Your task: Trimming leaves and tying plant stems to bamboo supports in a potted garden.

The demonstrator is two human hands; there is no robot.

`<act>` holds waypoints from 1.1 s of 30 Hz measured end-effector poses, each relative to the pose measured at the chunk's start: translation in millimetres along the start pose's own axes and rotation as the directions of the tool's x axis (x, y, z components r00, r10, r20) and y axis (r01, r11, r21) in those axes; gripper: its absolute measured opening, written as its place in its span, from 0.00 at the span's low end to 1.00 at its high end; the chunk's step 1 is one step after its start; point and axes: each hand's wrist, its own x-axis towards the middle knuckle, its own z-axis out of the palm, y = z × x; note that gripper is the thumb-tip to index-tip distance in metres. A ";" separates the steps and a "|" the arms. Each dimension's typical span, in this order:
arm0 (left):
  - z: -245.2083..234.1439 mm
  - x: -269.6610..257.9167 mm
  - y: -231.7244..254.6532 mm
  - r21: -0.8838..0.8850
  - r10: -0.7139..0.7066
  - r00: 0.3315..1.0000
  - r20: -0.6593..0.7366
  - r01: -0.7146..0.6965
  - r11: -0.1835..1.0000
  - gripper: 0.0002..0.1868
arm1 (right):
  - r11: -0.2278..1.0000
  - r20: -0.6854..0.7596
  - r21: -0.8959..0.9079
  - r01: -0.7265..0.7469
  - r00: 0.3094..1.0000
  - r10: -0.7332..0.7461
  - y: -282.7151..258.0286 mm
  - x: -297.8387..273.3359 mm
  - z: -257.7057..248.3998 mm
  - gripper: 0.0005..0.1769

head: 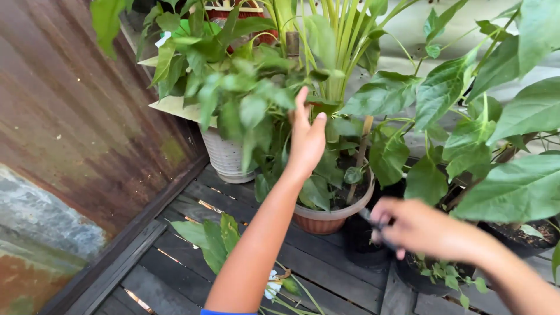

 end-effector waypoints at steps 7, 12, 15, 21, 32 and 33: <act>-9.3 -0.7 -14.3 -0.009 -0.002 0.985 -0.172 0.000 1.000 0.47 | 0.837 -0.344 0.478 0.265 0.934 -0.099 15.9 51.3 3.2 0.20; -14.7 -4.7 -16.2 0.023 -0.006 0.944 -0.331 0.014 1.000 0.49 | 0.701 -0.388 0.618 0.356 0.914 -0.122 0.7 97.9 23.3 0.20; -26.4 -5.9 -14.6 0.008 -0.093 0.935 -0.341 0.102 0.995 0.45 | 0.609 -0.420 0.692 0.388 0.902 -0.097 -1.5 122.7 21.7 0.19; -41.4 -6.9 -28.7 0.109 -0.157 0.965 -0.210 0.183 0.977 0.39 | 0.408 -0.492 0.789 0.460 0.870 -0.031 -4.3 160.0 30.7 0.20; -52.2 -26.1 71.1 0.142 -0.264 0.964 -0.029 0.265 0.954 0.40 | 0.270 -0.601 0.756 0.596 0.796 -0.075 -33.8 201.3 86.2 0.23; -53.1 -41.5 104.2 0.387 -0.087 0.993 0.080 0.049 0.921 0.37 | 0.283 -0.610 0.749 0.599 0.790 -0.059 -48.3 187.7 85.1 0.23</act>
